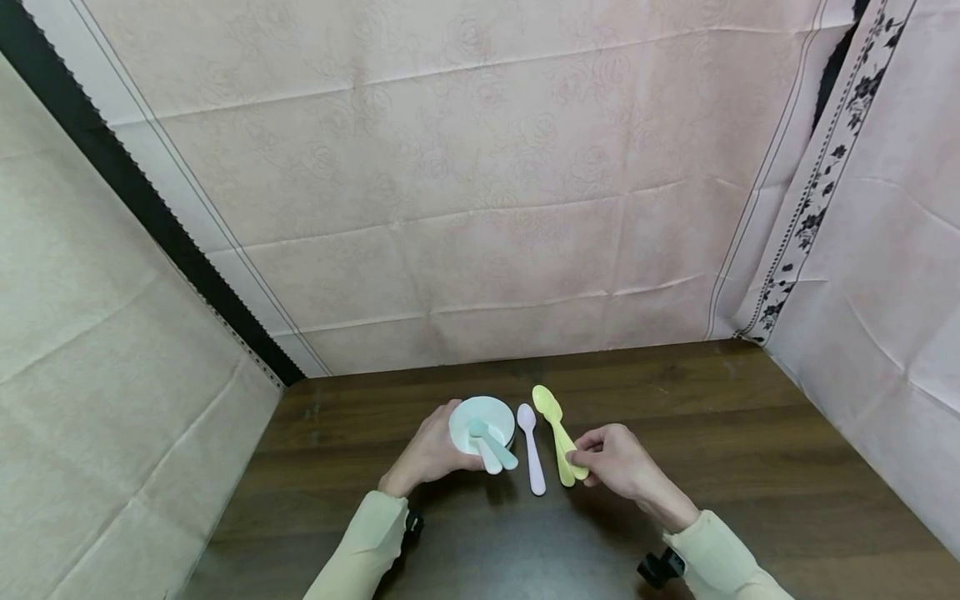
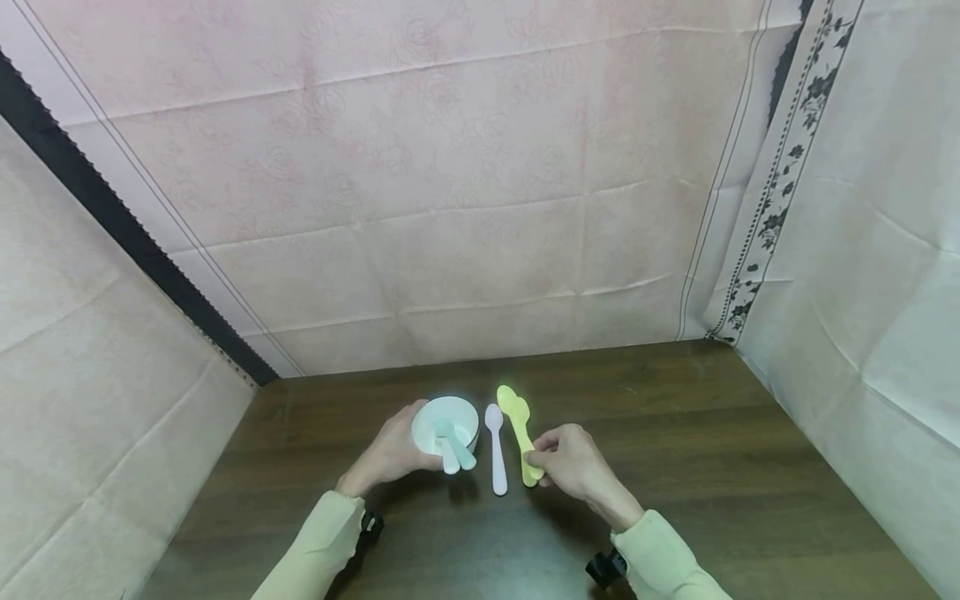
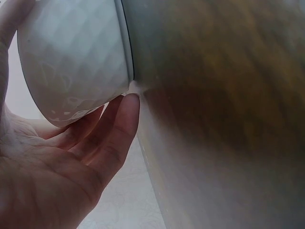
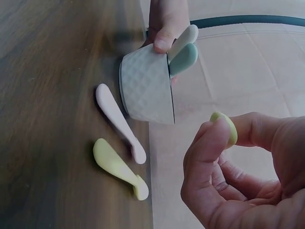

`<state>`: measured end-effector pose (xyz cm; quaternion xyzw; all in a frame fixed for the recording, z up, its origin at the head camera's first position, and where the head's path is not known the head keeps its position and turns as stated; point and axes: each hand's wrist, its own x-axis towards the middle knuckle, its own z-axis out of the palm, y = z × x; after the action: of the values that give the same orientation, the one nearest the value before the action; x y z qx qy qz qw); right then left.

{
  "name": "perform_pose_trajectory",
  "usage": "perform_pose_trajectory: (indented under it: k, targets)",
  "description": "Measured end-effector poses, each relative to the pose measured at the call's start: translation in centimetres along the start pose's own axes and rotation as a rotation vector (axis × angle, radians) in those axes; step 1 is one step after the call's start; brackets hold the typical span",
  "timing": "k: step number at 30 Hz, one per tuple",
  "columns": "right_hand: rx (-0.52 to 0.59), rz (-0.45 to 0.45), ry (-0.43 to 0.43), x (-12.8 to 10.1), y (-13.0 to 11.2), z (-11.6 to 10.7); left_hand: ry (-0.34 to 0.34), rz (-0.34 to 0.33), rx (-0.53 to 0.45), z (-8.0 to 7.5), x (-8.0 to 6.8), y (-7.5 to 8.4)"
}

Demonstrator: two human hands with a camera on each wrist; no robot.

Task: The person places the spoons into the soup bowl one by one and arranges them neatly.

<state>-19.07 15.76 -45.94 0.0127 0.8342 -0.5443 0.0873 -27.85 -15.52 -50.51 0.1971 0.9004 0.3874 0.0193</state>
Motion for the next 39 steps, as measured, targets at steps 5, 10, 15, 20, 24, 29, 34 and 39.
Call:
perform_pose_trajectory:
  k: [5,10,15,20,24,29,34,39]
  targets:
    - [0.02,-0.037,-0.043,0.0,-0.3,0.2,0.004,-0.001,-0.003,0.1,-0.1,0.0]
    - [0.021,-0.044,-0.064,0.1,-0.5,0.3,0.012,0.007,0.003,0.1,-0.1,0.0]
    - [0.012,-0.055,-0.083,0.2,-0.8,0.4,0.019,0.014,0.002,0.1,-0.1,-0.1]
    - [0.022,-0.072,-0.108,0.2,-0.9,0.5,0.013,0.011,0.008,0.1,-0.1,-0.1]
    - [0.029,-0.074,-0.118,0.2,-0.9,0.7,0.008,0.004,0.017,0.1,-0.1,-0.1]
    - [0.051,-0.075,-0.134,0.3,-1.0,0.8,0.013,0.008,0.022,0.2,0.0,-0.2]
    - [0.057,-0.07,-0.143,0.4,-1.1,0.9,0.01,0.011,0.017,0.2,0.0,-0.1]
    - [0.054,-0.064,-0.138,0.6,-1.2,1.1,0.002,0.014,0.004,0.1,0.0,0.0]
